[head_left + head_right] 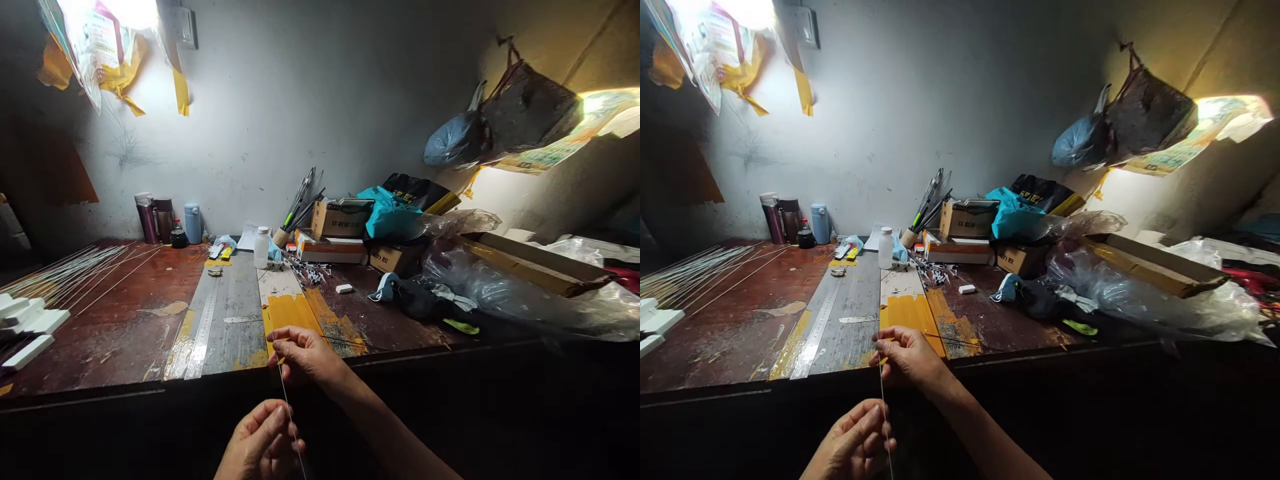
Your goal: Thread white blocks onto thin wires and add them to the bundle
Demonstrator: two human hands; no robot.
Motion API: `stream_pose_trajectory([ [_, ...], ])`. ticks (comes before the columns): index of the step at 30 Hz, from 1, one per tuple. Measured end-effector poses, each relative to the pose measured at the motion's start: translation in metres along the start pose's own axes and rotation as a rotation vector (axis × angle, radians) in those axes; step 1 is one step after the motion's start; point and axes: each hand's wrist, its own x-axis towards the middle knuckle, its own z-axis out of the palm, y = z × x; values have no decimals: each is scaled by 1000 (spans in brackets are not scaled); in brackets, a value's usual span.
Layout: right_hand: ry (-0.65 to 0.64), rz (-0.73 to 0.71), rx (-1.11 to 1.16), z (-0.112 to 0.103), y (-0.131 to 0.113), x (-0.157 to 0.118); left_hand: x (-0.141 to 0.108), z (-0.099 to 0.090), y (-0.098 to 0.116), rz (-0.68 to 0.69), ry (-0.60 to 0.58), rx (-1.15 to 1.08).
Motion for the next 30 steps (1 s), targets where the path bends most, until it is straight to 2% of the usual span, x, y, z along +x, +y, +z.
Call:
stream_pose_trajectory([
  [4, 26, -68, -89, -2, -11, 4, 5, 7, -5, -3, 27, 44],
  [8, 52, -102, -215, -1, -30, 12, 7, 15, -9, 15, -5, 32],
  [11, 102, -152, -251, 1, -43, 16, 3, 20, 8, 110, 32, -24],
  [14, 132, -208, -284, 5, -45, 6, -6, 20, 42, 251, 134, -48],
  [18, 10, -123, -414, 12, -28, -33, -21, 6, 85, 453, 192, -59],
  [21, -21, -53, -549, 17, -8, -66, -32, -10, 102, 545, 227, -110],
  [25, -11, 11, -645, 21, 16, -96, -43, -28, 107, 604, 256, -152],
  [30, -41, 83, -642, 27, 45, -109, -47, -41, 101, 590, 285, -158],
])
